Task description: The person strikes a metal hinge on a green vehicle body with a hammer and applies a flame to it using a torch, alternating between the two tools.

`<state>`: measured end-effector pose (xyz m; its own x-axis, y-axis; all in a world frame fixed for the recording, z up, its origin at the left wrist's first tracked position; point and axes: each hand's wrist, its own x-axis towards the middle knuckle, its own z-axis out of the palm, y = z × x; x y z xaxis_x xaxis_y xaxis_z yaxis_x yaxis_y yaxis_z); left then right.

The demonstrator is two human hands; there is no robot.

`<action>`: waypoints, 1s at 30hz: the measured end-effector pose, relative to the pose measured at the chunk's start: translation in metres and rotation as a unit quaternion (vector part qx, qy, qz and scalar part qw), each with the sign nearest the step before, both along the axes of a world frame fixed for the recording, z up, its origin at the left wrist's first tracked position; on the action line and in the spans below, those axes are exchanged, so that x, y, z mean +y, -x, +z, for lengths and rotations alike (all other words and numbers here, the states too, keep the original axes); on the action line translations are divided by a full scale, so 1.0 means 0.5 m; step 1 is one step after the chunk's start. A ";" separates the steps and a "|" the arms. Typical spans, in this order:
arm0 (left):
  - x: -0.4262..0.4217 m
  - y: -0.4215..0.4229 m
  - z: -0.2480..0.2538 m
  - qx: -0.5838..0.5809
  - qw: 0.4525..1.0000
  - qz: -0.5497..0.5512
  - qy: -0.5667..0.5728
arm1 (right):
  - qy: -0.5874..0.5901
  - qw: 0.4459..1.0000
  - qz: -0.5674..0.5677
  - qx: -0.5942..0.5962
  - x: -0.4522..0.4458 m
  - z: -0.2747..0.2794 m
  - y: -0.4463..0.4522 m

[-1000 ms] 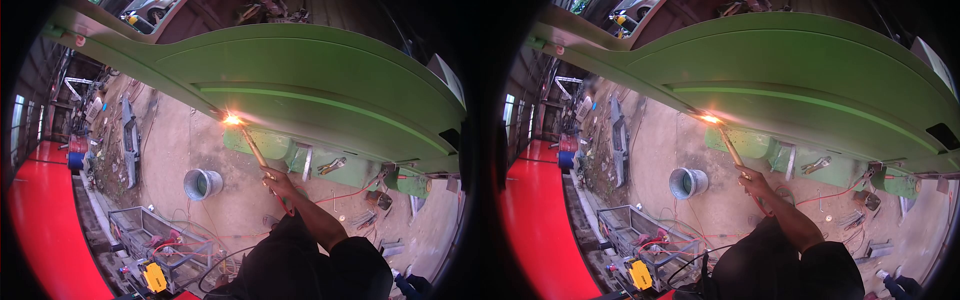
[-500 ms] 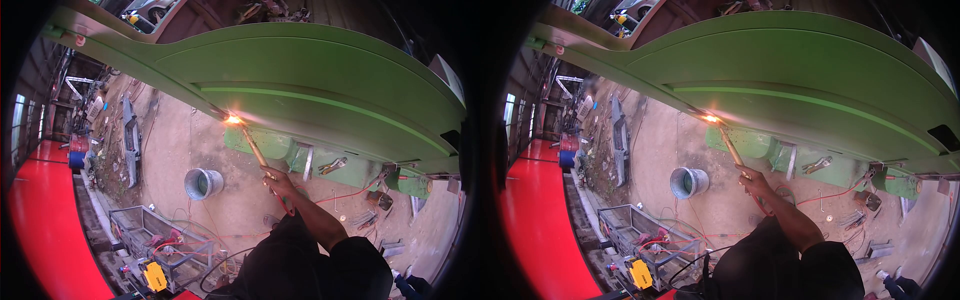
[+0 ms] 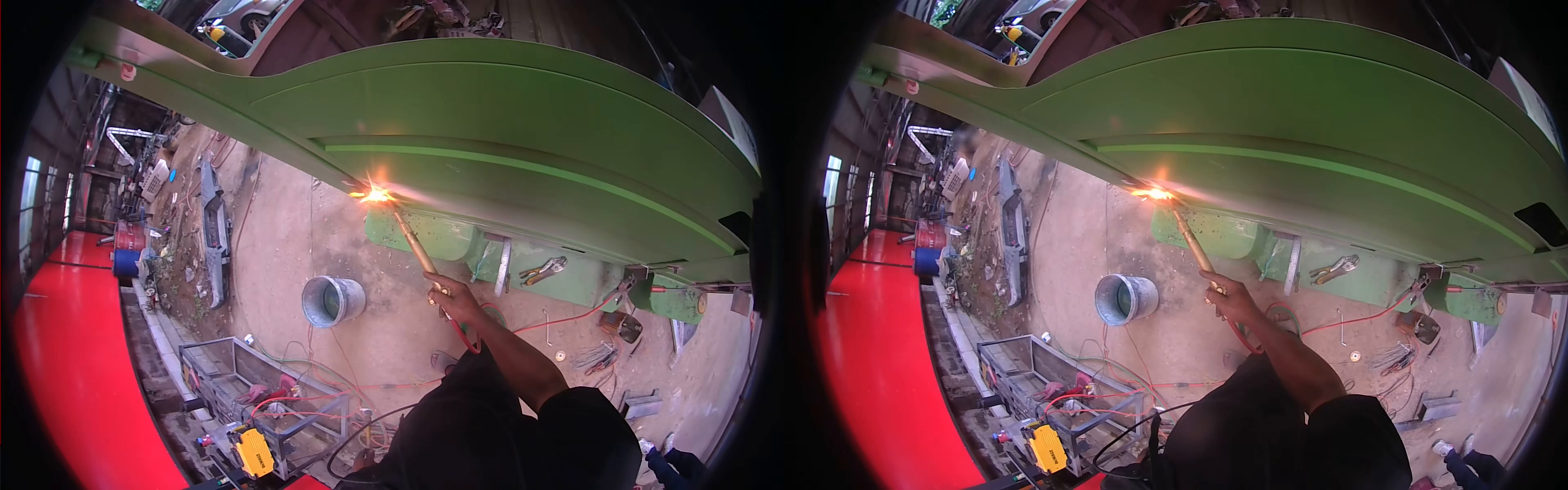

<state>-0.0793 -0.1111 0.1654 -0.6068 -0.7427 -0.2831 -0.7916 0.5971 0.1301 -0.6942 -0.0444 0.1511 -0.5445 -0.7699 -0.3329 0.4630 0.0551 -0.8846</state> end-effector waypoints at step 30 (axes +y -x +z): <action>-0.010 -0.058 -0.044 -0.021 0.998 -0.056 0.023 | 0.004 1.000 -0.017 -0.017 -0.007 -0.031 -0.001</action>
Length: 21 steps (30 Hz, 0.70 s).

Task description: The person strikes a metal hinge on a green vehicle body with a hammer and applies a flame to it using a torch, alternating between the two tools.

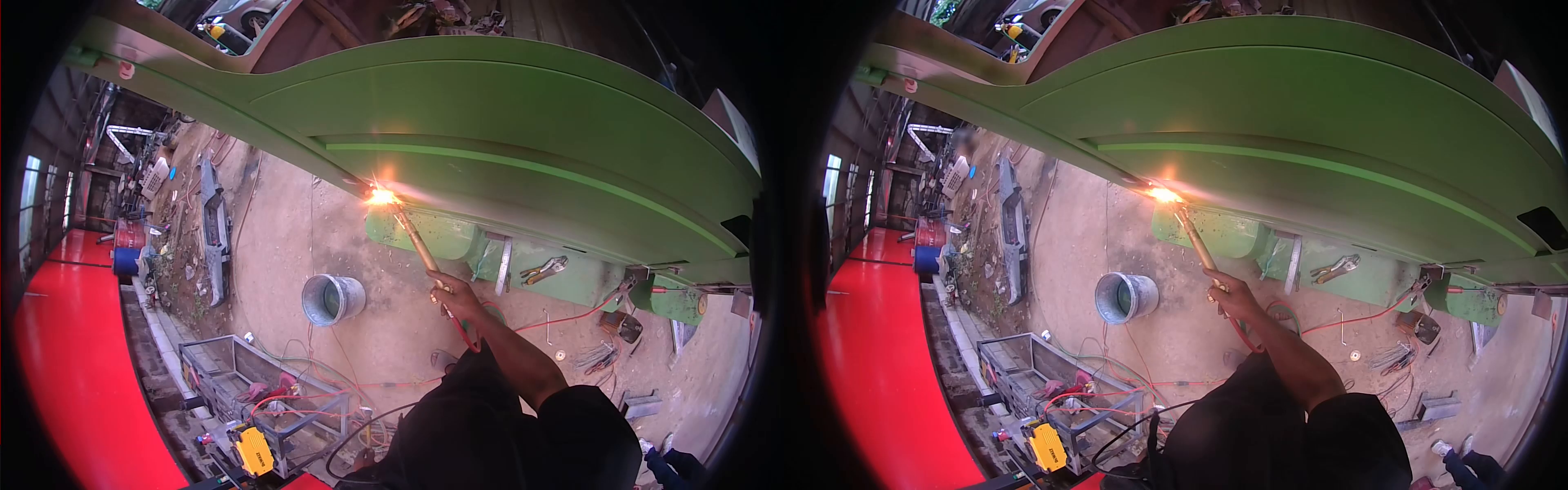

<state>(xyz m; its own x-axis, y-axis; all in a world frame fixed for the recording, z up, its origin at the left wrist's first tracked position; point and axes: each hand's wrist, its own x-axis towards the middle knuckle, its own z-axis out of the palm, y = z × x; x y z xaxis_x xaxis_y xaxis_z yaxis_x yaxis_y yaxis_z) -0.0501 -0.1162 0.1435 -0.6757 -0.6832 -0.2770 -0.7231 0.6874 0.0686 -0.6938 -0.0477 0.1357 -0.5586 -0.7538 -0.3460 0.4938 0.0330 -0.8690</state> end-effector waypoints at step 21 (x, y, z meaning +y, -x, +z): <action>-0.006 0.034 0.030 -0.029 0.998 0.002 -0.056 | 0.053 0.998 -0.011 -0.045 0.004 -0.015 0.004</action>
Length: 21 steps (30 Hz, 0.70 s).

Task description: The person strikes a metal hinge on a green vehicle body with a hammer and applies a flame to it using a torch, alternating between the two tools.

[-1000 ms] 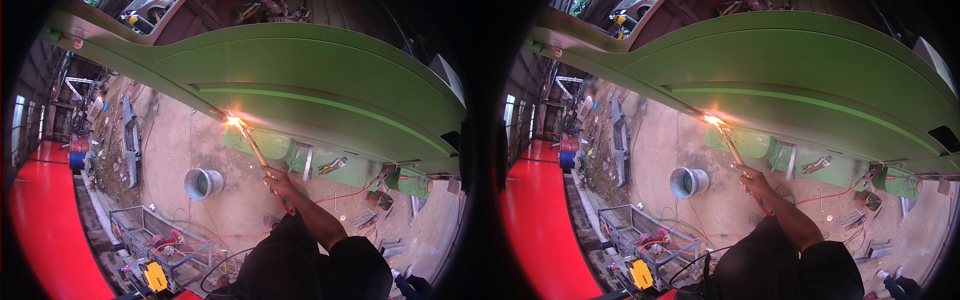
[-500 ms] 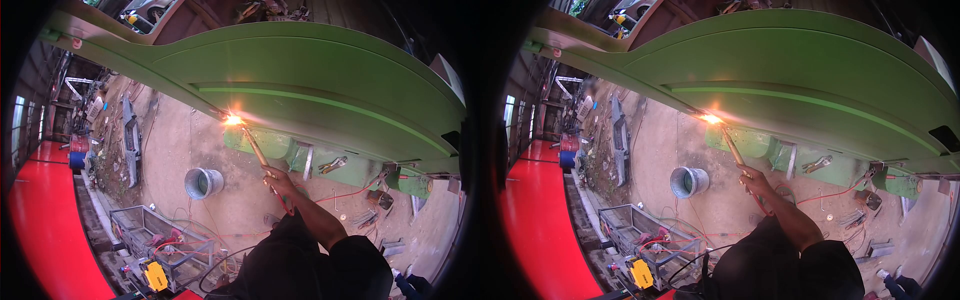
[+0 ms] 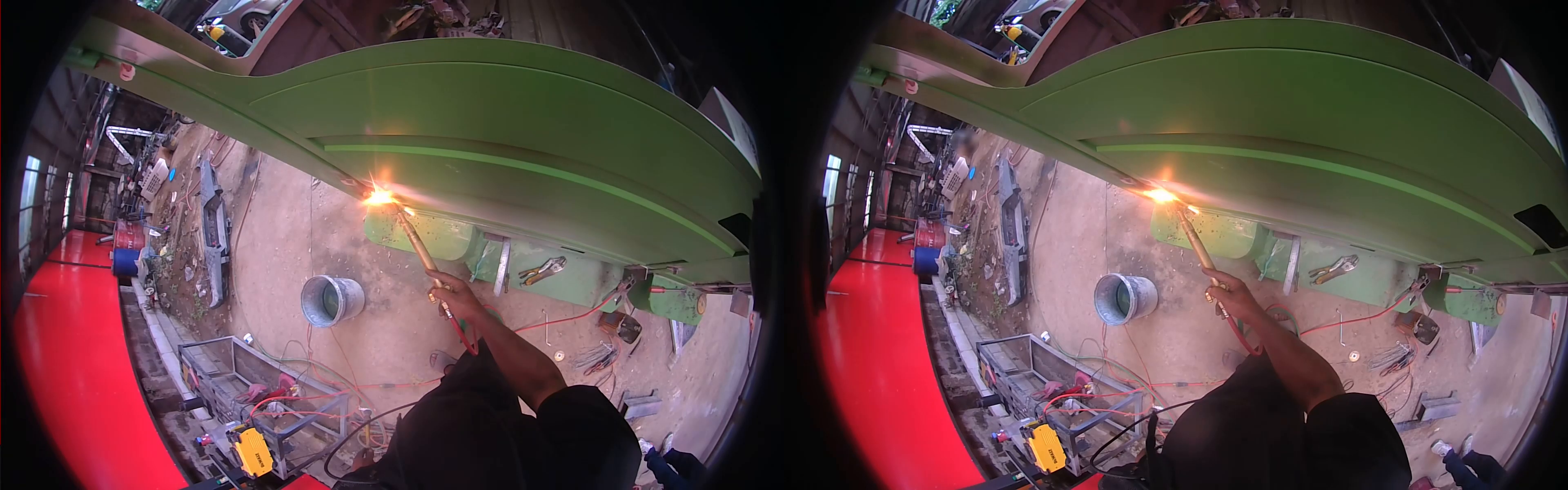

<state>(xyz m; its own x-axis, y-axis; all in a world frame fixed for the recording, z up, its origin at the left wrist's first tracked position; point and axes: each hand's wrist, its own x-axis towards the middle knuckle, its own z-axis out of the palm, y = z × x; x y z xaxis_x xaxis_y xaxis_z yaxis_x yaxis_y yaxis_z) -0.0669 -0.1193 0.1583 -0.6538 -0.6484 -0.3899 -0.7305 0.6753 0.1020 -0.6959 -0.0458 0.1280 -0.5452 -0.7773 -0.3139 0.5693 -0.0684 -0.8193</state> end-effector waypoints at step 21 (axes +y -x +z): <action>0.024 0.026 0.001 0.087 0.989 -0.031 0.119 | -0.013 1.000 0.014 -0.022 0.013 0.019 0.018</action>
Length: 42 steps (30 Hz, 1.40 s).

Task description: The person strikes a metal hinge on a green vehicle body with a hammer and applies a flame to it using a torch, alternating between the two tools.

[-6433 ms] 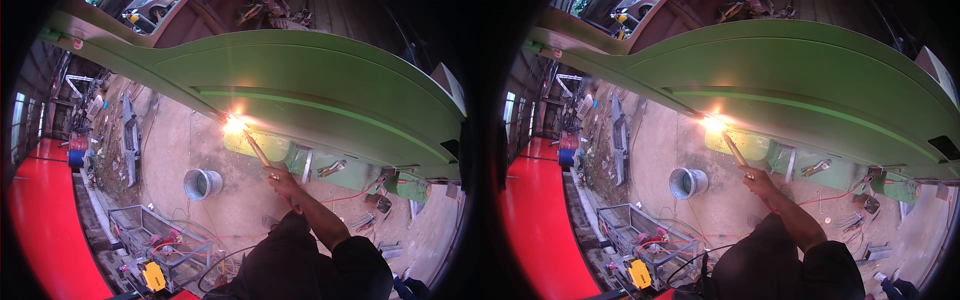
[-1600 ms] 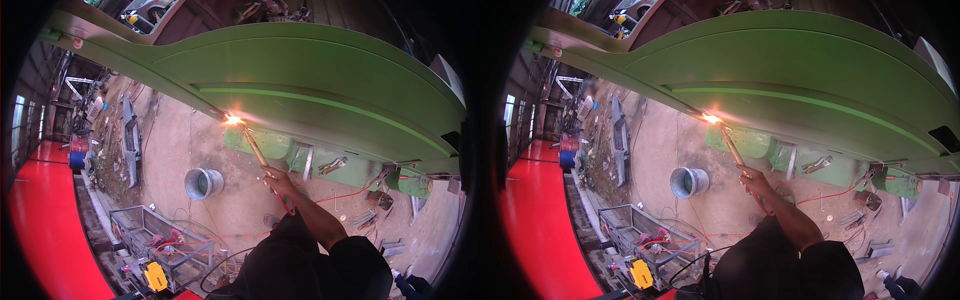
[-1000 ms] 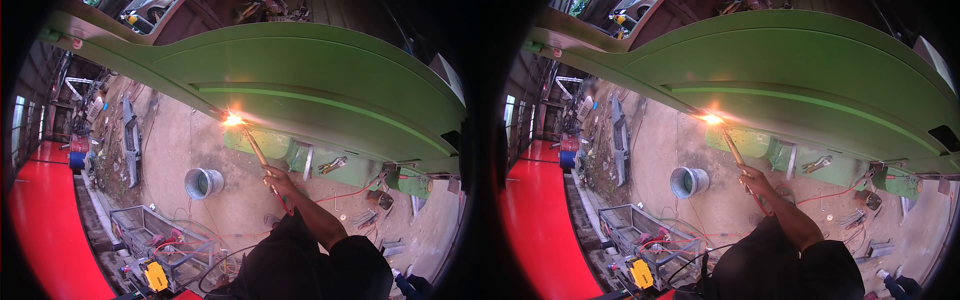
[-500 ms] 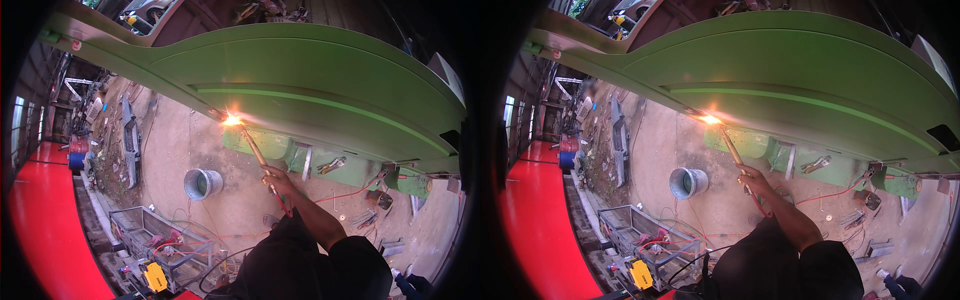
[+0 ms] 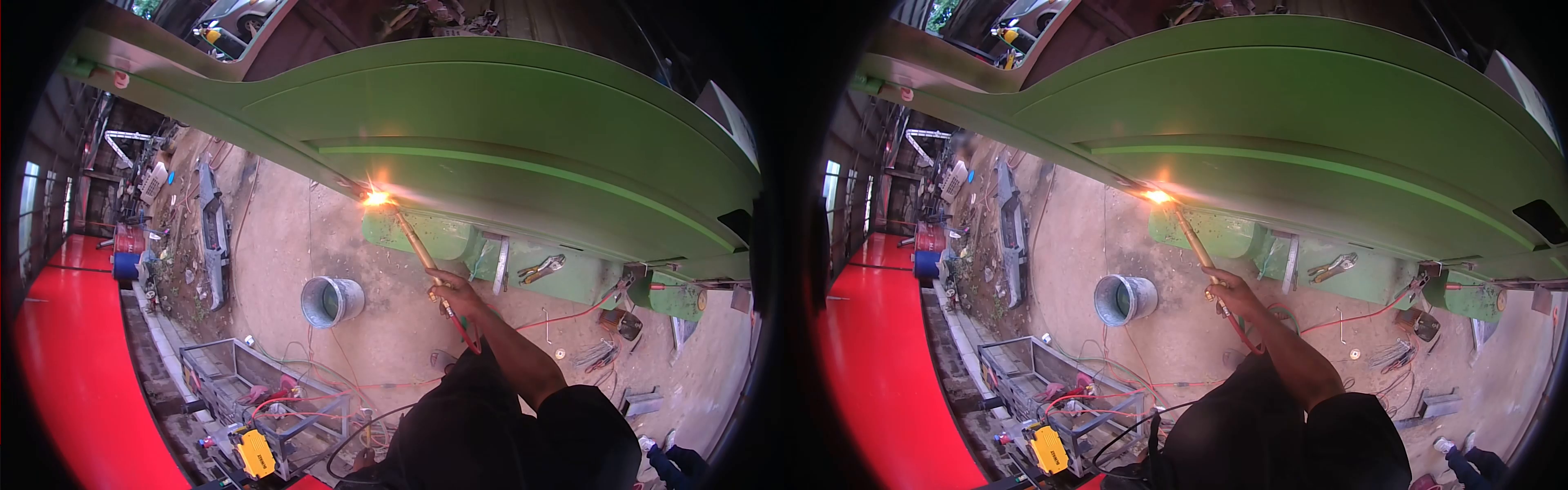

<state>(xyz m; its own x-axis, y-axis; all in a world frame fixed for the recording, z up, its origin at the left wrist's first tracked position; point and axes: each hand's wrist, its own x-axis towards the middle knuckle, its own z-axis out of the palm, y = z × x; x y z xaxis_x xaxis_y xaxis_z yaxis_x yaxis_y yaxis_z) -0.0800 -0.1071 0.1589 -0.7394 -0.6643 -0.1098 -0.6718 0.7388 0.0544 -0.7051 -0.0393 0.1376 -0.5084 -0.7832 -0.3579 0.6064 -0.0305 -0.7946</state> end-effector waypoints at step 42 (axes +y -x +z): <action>-0.001 0.072 0.059 -0.123 0.903 0.351 -0.216 | -0.006 1.000 0.007 0.023 -0.015 -0.006 -0.013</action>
<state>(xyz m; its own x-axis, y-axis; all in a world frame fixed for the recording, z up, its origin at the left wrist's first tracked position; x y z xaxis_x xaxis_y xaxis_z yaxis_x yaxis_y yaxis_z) -0.1157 -0.1075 0.1882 -0.0719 -0.8152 -0.5747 -0.9971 0.0727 0.0216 -0.6987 -0.0467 0.1348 -0.5134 -0.7864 -0.3435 0.5701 -0.0133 -0.8215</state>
